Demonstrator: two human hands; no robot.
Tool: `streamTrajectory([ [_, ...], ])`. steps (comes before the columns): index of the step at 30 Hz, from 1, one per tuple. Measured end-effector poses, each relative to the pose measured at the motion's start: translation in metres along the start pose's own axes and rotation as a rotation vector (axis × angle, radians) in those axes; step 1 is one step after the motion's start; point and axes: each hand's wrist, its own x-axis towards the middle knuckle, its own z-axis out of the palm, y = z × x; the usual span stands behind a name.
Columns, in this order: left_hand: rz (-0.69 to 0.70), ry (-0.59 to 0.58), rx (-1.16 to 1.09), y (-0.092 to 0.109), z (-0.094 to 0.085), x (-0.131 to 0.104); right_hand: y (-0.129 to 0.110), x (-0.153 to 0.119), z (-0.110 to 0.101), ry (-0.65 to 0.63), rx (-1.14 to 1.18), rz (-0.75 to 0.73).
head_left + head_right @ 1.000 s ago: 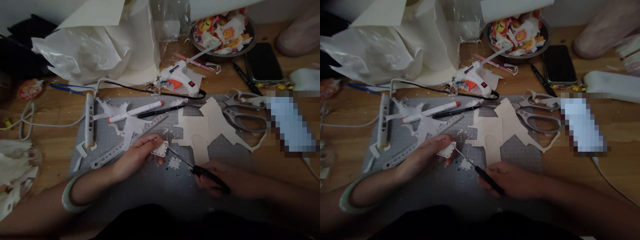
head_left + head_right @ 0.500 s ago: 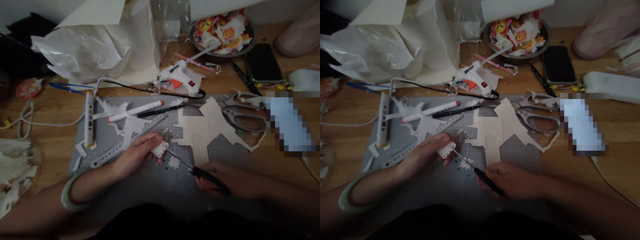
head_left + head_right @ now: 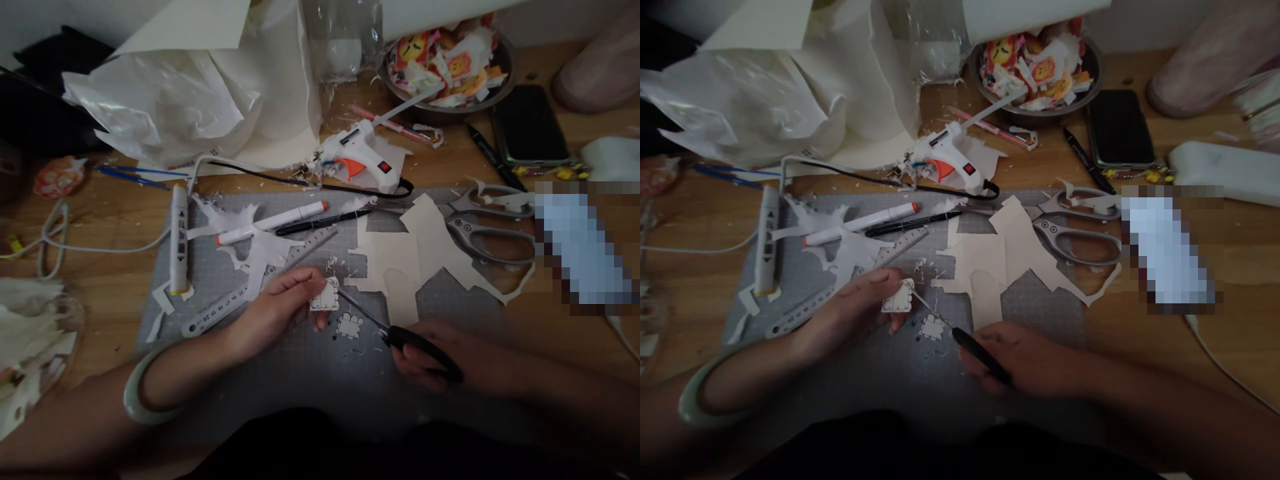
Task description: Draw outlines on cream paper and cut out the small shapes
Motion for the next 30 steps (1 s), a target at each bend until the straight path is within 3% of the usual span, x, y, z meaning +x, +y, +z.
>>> streamTrajectory([
  [7, 0.007, -0.097, 0.209, 0.002, -0.002, -0.001, -0.003, 0.002, 0.0, -0.016, 0.052, -0.021],
  [21, -0.06, -0.123, 0.268, 0.003, 0.001, -0.001, 0.0, -0.001, 0.001, -0.015, -0.044, -0.006],
  [30, -0.069, -0.181, 0.358, 0.004, -0.001, -0.003, -0.014, -0.004, 0.005, -0.001, -0.113, 0.059],
])
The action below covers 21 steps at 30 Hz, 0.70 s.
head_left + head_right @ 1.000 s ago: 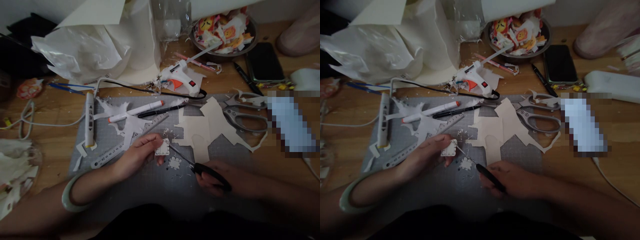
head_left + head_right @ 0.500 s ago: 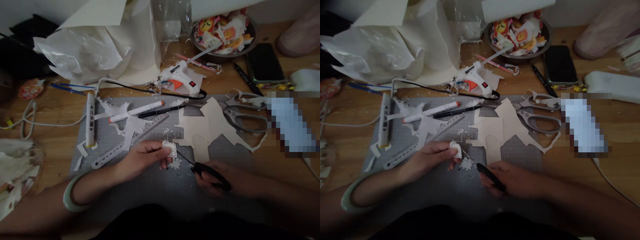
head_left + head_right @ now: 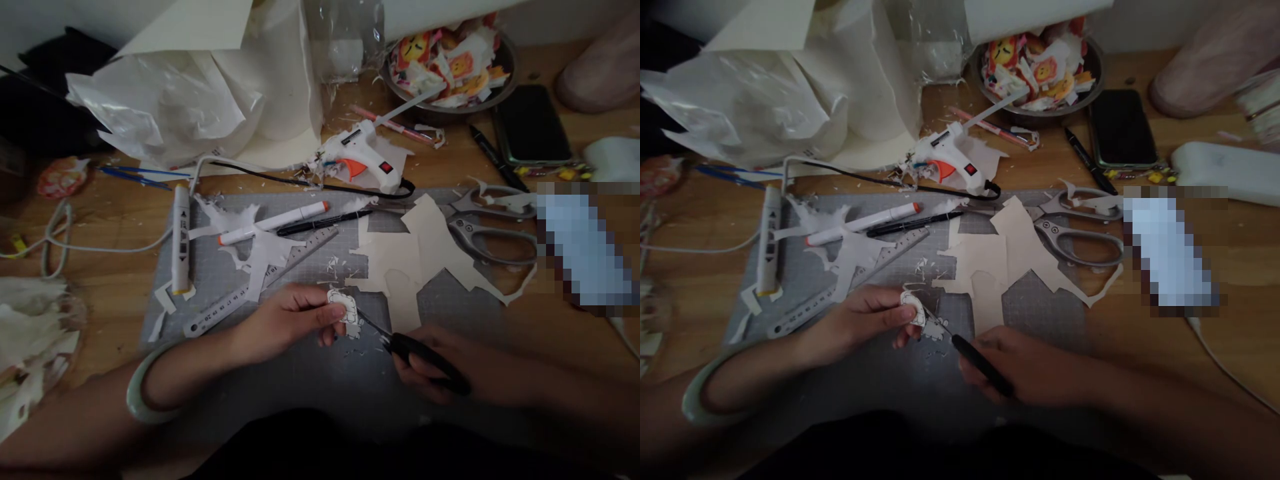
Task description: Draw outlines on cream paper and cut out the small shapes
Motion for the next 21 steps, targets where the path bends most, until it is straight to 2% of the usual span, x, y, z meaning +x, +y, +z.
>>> streamTrajectory([
  [12, 0.046, -0.059, 0.058, -0.0037, 0.002, -0.0001, -0.0014, -0.0011, 0.0031, 0.006, -0.039, 0.06],
  [21, 0.051, -0.061, 0.042, -0.0036, 0.0012, 0.0003, 0.0032, 0.0027, 0.0009, 0.037, -0.005, 0.022],
])
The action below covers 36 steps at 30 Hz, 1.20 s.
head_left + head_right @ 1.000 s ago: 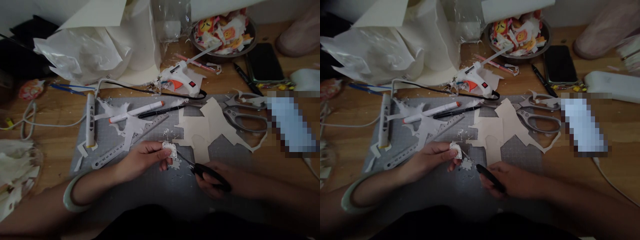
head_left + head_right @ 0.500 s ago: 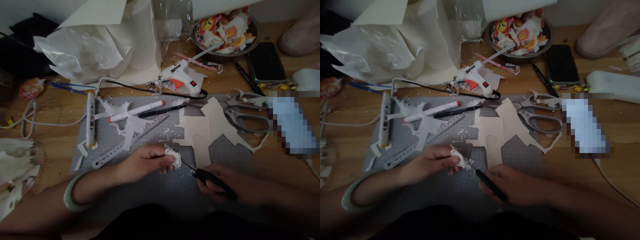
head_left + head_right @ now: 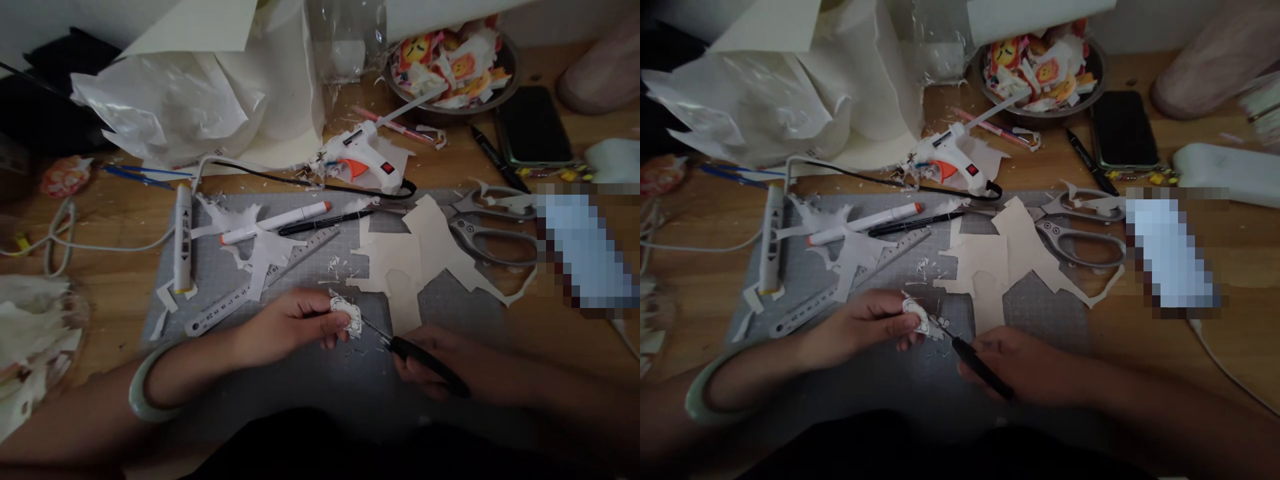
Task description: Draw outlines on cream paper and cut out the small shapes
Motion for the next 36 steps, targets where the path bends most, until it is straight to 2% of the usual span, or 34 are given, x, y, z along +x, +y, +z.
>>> streamTrajectory([
  [13, -0.043, -0.001, -0.027, 0.0031, -0.0005, -0.0006, 0.0014, 0.0003, -0.0023, -0.023, 0.016, -0.046],
  [20, 0.002, -0.006, 0.025, 0.0019, -0.0015, -0.0013, 0.0027, 0.0009, -0.0031, -0.024, 0.014, -0.054],
  [36, -0.044, 0.112, -0.116, 0.0049, -0.0028, -0.0013, 0.0066, 0.0009, -0.003, 0.025, 0.036, -0.053],
])
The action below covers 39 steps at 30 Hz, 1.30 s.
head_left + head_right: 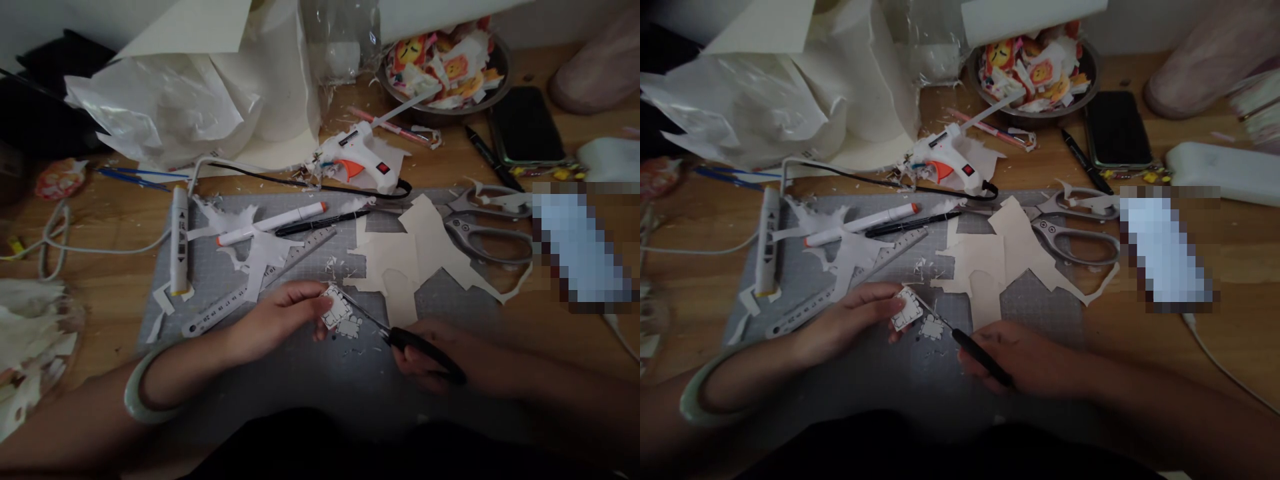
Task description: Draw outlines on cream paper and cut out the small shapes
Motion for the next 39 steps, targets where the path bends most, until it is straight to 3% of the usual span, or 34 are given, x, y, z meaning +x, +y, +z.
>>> streamTrajectory([
  [30, 0.074, 0.168, -0.226, -0.0039, 0.005, 0.0021, 0.007, 0.0005, -0.0009, -0.026, 0.036, -0.04],
  [39, 0.118, 0.146, -0.262, -0.0076, 0.0049, 0.004, 0.0031, 0.0004, -0.0019, -0.047, 0.049, -0.029],
])
